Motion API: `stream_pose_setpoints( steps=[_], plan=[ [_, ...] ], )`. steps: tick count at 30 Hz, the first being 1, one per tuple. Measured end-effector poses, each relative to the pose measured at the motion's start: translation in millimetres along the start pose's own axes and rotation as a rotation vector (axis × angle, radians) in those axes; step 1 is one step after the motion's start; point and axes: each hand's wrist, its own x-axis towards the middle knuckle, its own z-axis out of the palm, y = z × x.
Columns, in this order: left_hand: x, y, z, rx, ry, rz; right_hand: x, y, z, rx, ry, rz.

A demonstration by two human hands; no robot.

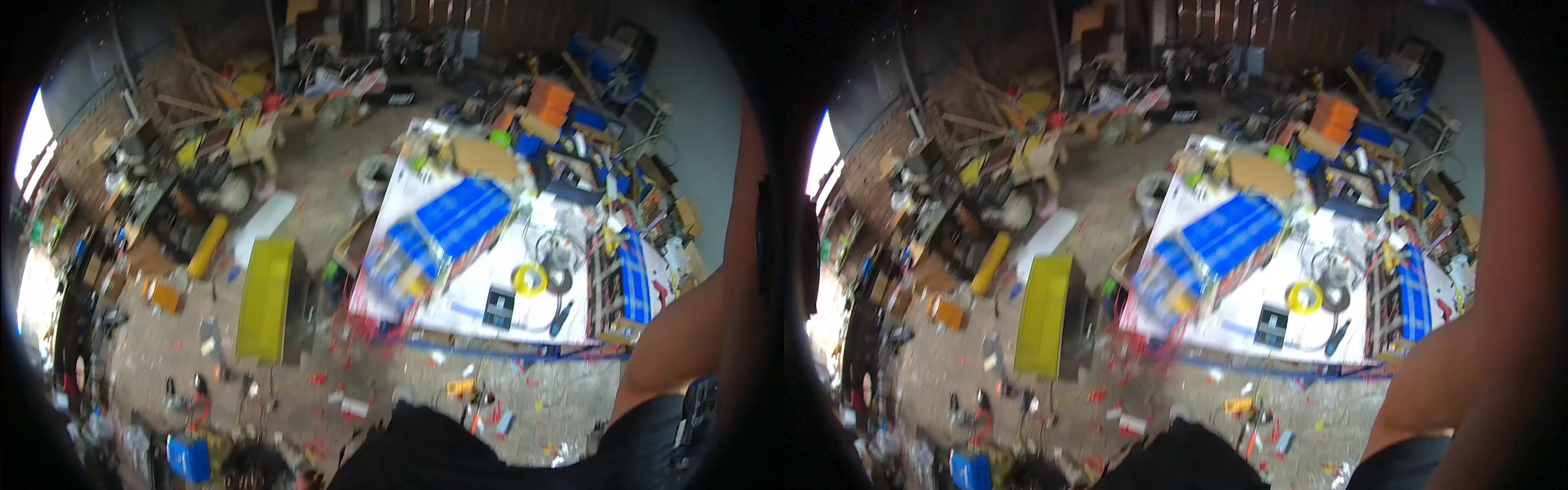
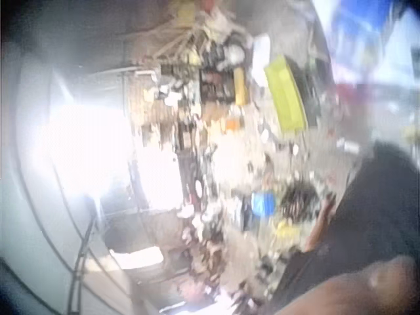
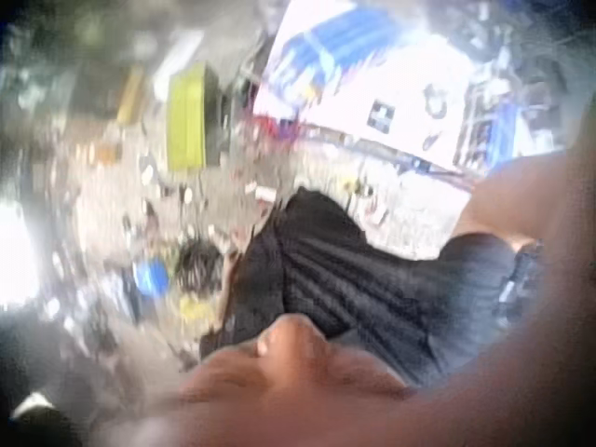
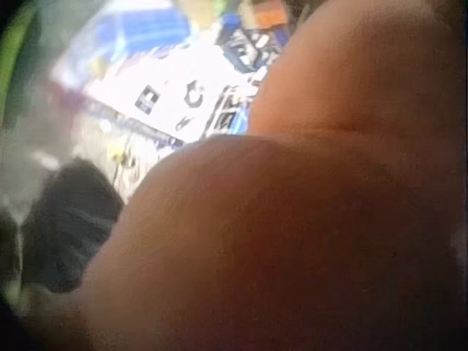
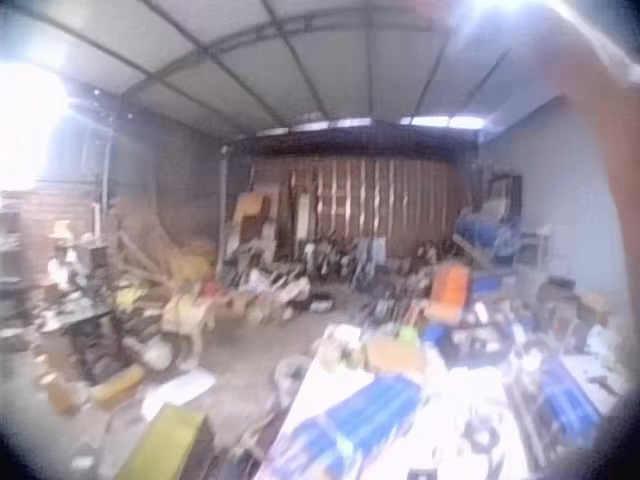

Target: The person walks through a cluttered workshop carrying a black electronic device and a soldering iron. They place the device on a workbench and use the soldering iron to touch the device's surface repeatedly, likely testing its thermal or electrical response.

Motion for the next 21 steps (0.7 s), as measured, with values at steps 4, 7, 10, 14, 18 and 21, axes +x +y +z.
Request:
stream_pose_setpoints(
  steps=[4,7,10,14,18,21],
  plan=[
    [65.6,114.3,-55.0,-0.691,-0.129,-0.283,-1.4,35.8,38.7,-0.073,-0.129,0.119],
    [144.3,118.9,-68.4,-0.392,-0.146,-0.241,-4.1,42.8,64.2,-0.059,-0.169,0.169],
    [159.0,228.9,-100.3,-0.471,-0.098,-0.276,1.8,20.2,68.8,-0.049,-0.161,0.187],
    [188.8,212.0,-117.3,-0.462,-0.186,-0.329,38.3,-54.8,62.9,0.085,0.010,0.067],
    [227.9,170.7,-117.2,-0.344,-0.278,-0.458,64.7,-165.3,11.9,0.296,0.402,-0.269],
    [264.9,167.8,-117.5,-0.298,-0.282,-0.424,84.5,-247.2,-16.7,0.484,0.651,-0.582]
  ],
)
